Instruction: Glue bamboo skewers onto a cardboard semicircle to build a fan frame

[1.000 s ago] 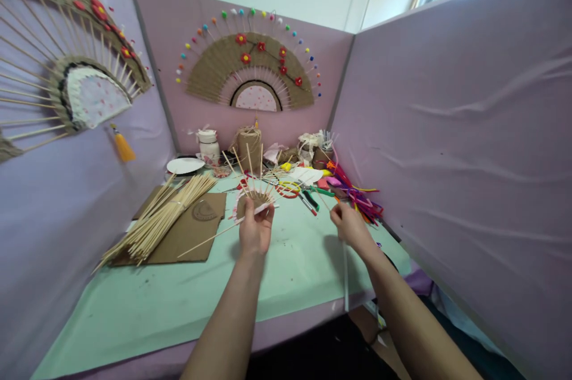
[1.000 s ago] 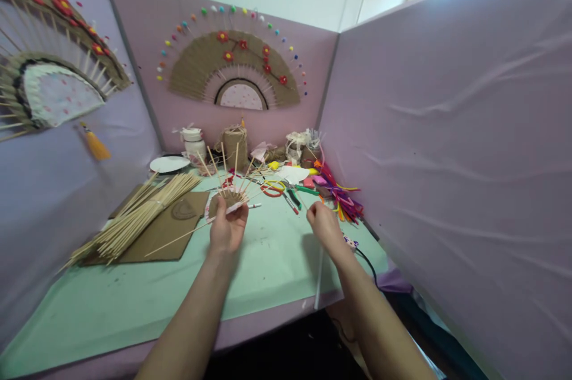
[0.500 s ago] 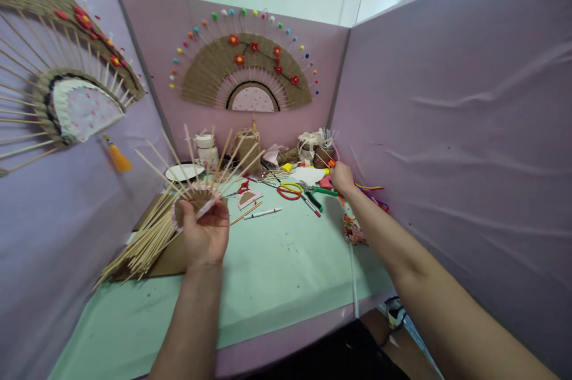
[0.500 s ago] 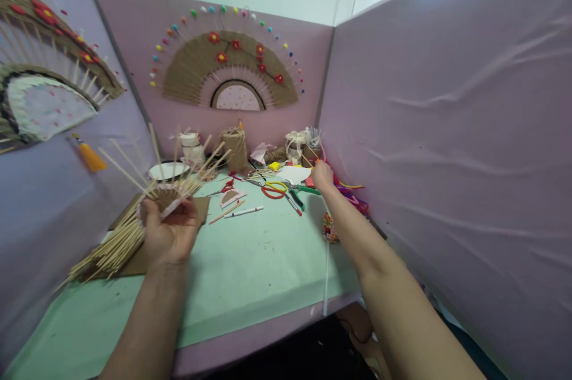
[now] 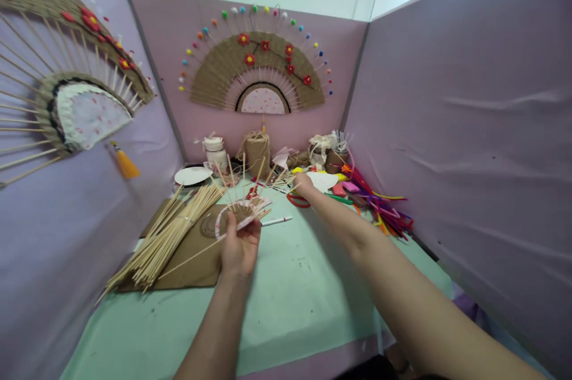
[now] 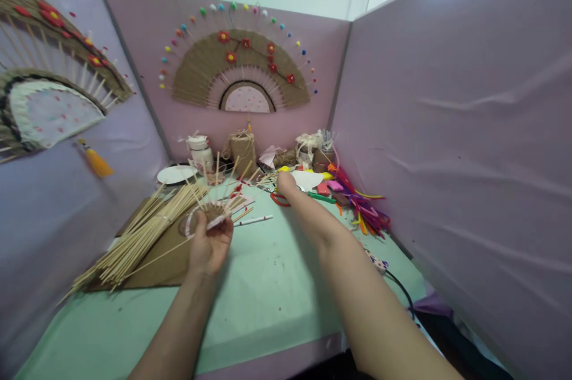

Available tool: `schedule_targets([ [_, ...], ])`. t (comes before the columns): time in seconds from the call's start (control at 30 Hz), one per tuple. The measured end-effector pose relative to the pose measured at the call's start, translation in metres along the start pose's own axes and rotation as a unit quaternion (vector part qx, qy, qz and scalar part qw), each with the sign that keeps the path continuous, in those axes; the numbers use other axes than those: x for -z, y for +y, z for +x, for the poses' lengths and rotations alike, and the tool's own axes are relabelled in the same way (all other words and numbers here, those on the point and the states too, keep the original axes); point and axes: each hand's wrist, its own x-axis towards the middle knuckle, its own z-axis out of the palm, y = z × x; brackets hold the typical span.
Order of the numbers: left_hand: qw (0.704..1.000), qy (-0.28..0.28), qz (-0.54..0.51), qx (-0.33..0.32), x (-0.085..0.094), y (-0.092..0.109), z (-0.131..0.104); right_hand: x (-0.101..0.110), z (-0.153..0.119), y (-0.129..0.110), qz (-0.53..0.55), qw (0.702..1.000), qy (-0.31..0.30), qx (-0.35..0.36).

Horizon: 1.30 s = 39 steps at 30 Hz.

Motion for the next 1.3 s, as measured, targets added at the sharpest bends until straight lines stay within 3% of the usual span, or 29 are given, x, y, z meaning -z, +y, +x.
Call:
schedule_targets([
  [0.17, 1.000, -0.002, 0.016, 0.007, 0.010, -0.006, 0.005, -0.003, 0.003, -0.002, 0.007, 1.000, 0.006, 0.024],
  [0.37, 1.000, -0.012, 0.019, -0.004, 0.011, -0.006, 0.007, 0.024, -0.020, 0.004, 0.045, 0.997, 0.027, 0.059],
  [0.57, 0.998, -0.048, 0.044, 0.010, 0.011, -0.007, 0.003, 0.056, -0.098, 0.018, 0.160, 0.982, 0.020, 0.095],
  [0.7, 0.995, -0.070, 0.058, 0.027, 0.010, -0.010, -0.002, 0.064, -0.167, 0.034, 0.291, 0.948, 0.027, 0.125],
  [0.8, 0.994, -0.085, 0.064, 0.033, 0.009, -0.014, -0.006, 0.056, -0.207, 0.037, 0.414, 0.901, 0.029, 0.129],
  [0.93, 0.990, -0.109, 0.077, 0.040, 0.008, -0.019, -0.013, 0.032, -0.233, 0.017, 0.589, 0.800, 0.028, 0.106],
  [1.03, 0.987, -0.128, 0.084, 0.044, 0.009, -0.022, -0.018, 0.016, -0.236, -0.011, 0.693, 0.715, 0.027, 0.088],
  [1.17, 0.986, -0.141, 0.084, 0.044, 0.010, -0.024, -0.021, 0.010, -0.231, -0.044, 0.793, 0.605, 0.029, 0.070],
  [1.3, 0.986, -0.141, 0.080, 0.045, 0.011, -0.027, -0.023, 0.013, -0.228, -0.056, 0.841, 0.538, 0.036, 0.043],
])
